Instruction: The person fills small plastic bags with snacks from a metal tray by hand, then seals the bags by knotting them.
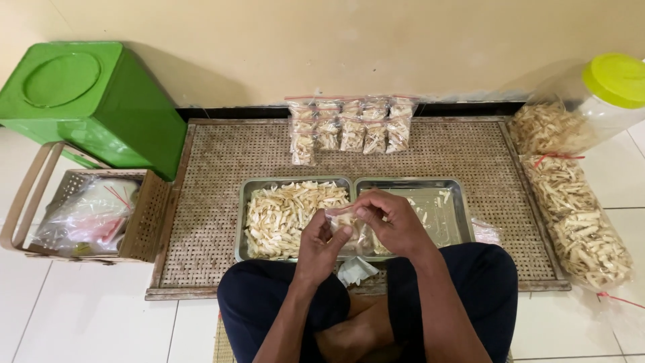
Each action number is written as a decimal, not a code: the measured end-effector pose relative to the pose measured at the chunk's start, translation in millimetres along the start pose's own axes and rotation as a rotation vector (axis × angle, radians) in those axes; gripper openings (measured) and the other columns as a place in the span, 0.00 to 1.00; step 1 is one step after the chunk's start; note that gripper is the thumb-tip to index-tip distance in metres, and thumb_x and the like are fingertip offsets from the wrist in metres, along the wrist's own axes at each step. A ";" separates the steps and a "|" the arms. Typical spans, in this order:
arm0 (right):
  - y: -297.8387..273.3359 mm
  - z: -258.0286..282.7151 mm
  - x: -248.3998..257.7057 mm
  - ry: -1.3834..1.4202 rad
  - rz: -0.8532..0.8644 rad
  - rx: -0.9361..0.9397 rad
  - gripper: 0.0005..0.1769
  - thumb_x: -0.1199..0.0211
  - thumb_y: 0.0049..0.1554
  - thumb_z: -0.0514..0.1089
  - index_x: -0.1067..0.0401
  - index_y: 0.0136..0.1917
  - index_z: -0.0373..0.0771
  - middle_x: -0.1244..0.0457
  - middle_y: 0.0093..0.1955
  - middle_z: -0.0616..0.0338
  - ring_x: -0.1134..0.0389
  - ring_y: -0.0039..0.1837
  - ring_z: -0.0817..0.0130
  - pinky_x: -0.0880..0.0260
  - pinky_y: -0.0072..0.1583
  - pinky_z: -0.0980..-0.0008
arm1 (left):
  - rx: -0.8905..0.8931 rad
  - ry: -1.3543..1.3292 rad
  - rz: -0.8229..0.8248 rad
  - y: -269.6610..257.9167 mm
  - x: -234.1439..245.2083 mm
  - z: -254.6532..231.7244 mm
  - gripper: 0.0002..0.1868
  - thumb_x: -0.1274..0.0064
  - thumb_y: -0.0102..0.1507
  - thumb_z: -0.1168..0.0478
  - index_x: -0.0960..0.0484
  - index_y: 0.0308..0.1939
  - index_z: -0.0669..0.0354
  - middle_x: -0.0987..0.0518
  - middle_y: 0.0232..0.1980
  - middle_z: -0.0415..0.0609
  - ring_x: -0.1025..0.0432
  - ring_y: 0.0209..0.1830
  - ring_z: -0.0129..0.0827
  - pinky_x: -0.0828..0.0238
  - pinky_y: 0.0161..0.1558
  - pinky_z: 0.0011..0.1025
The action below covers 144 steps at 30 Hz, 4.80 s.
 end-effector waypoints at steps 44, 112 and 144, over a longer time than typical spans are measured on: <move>-9.4 13.5 1.7 0.020 0.017 0.101 0.07 0.33 0.61 0.40 0.19 0.53 0.41 0.30 0.49 0.48 0.27 0.49 0.51 0.26 0.47 0.54 | -0.401 0.160 -0.304 -11.9 -2.5 -71.9 0.08 0.47 0.69 0.65 0.15 0.38 0.64 0.21 0.34 0.48 0.32 0.35 0.24 0.30 0.41 0.29; 1.2 -27.6 15.7 0.040 -0.141 0.099 0.09 0.32 0.57 0.34 0.25 0.35 0.39 0.41 0.31 0.60 0.42 0.36 0.69 0.36 0.44 0.67 | -0.241 0.390 0.074 40.9 1.0 -28.5 0.07 0.42 0.66 0.64 0.23 0.34 0.57 0.24 0.30 0.47 0.27 0.31 0.36 0.30 0.38 0.38; 12.0 -124.2 -33.6 0.269 0.187 -0.224 0.24 0.25 0.49 0.39 0.21 0.60 0.35 0.27 0.46 0.59 0.33 0.39 0.71 0.28 0.45 0.71 | 0.818 -0.728 0.154 5.2 -13.5 106.9 0.28 0.66 0.74 0.44 0.29 0.62 0.66 0.19 0.37 0.67 0.31 0.16 0.27 0.43 0.09 0.14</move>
Point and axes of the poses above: each hand's wrist, its own y-axis towards the middle knuckle, its own x-axis out of the back of the hand, z = x × y, the point moved 10 cm from there along y, towards the middle knuckle
